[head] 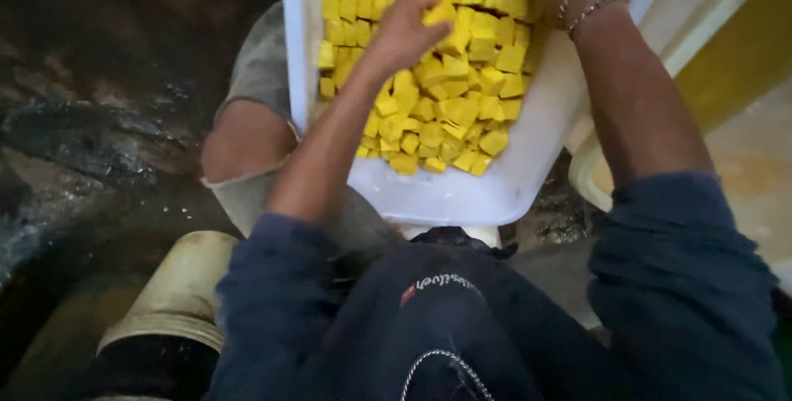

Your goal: The person repeatedly scoops yellow cubes from a water-filled tub and places them into a white bin, arranging them in neat rows. The person uses both hands to lift and position the cubes, maintaining an orderly layout in the bin.

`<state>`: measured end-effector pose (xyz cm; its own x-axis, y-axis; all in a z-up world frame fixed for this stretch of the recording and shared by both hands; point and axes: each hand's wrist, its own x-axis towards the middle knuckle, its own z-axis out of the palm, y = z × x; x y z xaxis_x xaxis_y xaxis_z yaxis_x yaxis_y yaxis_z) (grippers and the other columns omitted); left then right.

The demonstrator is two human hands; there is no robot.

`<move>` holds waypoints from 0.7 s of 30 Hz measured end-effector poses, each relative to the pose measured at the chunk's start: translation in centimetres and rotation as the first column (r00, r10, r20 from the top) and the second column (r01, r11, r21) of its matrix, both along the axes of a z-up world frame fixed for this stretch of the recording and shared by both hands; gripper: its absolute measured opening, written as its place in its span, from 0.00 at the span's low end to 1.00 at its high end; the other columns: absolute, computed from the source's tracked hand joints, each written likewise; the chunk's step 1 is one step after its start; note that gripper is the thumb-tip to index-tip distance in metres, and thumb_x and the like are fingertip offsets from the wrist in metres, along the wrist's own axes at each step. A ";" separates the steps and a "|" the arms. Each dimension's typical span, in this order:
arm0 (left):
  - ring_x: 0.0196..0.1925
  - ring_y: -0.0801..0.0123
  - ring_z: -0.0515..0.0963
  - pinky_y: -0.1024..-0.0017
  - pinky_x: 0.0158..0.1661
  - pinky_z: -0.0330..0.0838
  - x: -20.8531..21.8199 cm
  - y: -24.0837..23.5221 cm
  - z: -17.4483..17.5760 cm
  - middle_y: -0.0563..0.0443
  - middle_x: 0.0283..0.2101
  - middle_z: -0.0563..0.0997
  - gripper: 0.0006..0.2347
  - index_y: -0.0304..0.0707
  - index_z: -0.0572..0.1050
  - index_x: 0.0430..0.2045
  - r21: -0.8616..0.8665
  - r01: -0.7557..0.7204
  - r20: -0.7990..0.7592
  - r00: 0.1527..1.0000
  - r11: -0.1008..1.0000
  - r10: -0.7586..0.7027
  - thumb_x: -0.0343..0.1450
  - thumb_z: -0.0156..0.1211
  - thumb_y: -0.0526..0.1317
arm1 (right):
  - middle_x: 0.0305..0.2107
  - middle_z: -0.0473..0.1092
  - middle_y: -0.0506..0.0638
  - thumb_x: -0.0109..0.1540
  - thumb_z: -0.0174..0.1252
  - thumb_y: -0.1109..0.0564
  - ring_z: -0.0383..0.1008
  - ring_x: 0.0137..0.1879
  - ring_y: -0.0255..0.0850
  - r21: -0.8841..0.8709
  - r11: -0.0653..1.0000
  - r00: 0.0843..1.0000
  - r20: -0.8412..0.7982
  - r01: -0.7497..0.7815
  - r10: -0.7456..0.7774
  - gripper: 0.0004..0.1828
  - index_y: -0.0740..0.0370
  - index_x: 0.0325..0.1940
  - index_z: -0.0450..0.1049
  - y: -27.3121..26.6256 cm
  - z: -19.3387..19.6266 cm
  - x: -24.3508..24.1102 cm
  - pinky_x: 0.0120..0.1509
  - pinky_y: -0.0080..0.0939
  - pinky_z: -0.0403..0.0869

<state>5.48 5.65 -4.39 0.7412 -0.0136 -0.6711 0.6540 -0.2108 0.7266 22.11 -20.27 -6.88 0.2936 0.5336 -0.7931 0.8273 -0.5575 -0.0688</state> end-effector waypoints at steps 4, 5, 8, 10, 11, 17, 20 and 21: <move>0.42 0.68 0.83 0.70 0.38 0.82 2.2 1.7 -0.4 0.51 0.46 0.81 0.26 0.32 0.71 0.56 -0.259 -0.275 -0.129 0.960 0.926 0.249 0.67 0.68 0.47 | 0.52 0.77 0.60 0.66 0.49 0.54 0.78 0.56 0.55 -0.086 0.996 1.000 0.024 0.020 -0.018 0.19 0.60 0.55 0.80 2.2 2.0 1.1 0.55 0.54 0.77; 0.41 0.71 0.83 0.71 0.37 0.83 2.8 1.9 -0.2 0.52 0.44 0.81 0.25 0.32 0.70 0.56 -0.302 -0.313 -0.128 0.949 0.900 0.287 0.67 0.68 0.46 | 0.54 0.75 0.59 0.65 0.49 0.53 0.77 0.57 0.55 -0.053 0.998 0.997 0.078 0.018 -0.014 0.19 0.58 0.55 0.79 2.5 2.1 1.3 0.58 0.59 0.74; 0.44 0.74 0.81 0.71 0.40 0.82 3.5 2.2 0.1 0.52 0.45 0.81 0.20 0.34 0.76 0.53 -0.400 -0.300 -0.140 0.954 0.866 0.266 0.70 0.65 0.46 | 0.59 0.70 0.59 0.63 0.47 0.54 0.74 0.58 0.57 0.019 0.996 0.988 0.125 0.086 -0.088 0.19 0.56 0.53 0.78 2.9 1.1 1.4 0.61 0.65 0.70; 0.43 0.75 0.81 0.72 0.39 0.82 3.4 1.9 -0.2 0.54 0.44 0.81 0.18 0.36 0.75 0.51 -0.413 -0.351 -0.154 0.936 0.840 0.316 0.70 0.64 0.46 | 0.61 0.68 0.63 0.66 0.46 0.56 0.74 0.55 0.64 0.015 0.969 0.969 0.006 0.248 -0.248 0.18 0.62 0.51 0.80 2.3 -0.1 1.5 0.55 0.57 0.74; 0.43 0.75 0.81 0.72 0.39 0.82 3.9 1.5 -0.5 0.54 0.44 0.80 0.17 0.38 0.75 0.50 -0.426 -0.370 -0.152 0.929 0.826 0.337 0.70 0.64 0.46 | 0.59 0.69 0.64 0.67 0.47 0.54 0.74 0.55 0.63 0.029 0.963 0.963 -0.034 0.268 -0.267 0.18 0.61 0.53 0.79 1.6 -0.4 2.0 0.55 0.57 0.74; 0.43 0.65 0.77 0.62 0.39 0.83 6.7 -0.9 -4.4 0.51 0.40 0.75 0.14 0.37 0.71 0.41 -0.522 -0.419 -0.227 0.908 0.743 0.352 0.71 0.59 0.47 | 0.46 0.75 0.67 0.58 0.59 0.57 0.77 0.50 0.62 0.079 0.933 0.933 -0.112 0.351 -0.342 0.23 0.65 0.57 0.74 0.9 -2.4 4.7 0.51 0.57 0.75; 0.48 0.64 0.76 0.61 0.43 0.83 8.7 -2.8 -6.6 0.55 0.48 0.75 0.17 0.38 0.73 0.45 -0.589 -0.296 -0.049 0.942 0.752 0.333 0.72 0.51 0.52 | 0.45 0.75 0.66 0.66 0.57 0.54 0.78 0.48 0.61 0.026 0.741 0.738 -0.107 0.672 -0.666 0.16 0.66 0.53 0.76 0.3 -2.9 5.9 0.49 0.59 0.75; 0.49 0.63 0.76 0.59 0.44 0.81 9.1 -3.2 -7.3 0.55 0.48 0.74 0.17 0.41 0.72 0.46 -0.617 -0.383 -0.153 0.915 0.687 0.373 0.72 0.51 0.52 | 0.45 0.75 0.65 0.67 0.57 0.49 0.79 0.49 0.61 -0.075 0.562 0.556 -0.088 0.823 -0.826 0.17 0.66 0.51 0.75 0.3 -3.3 6.0 0.50 0.59 0.75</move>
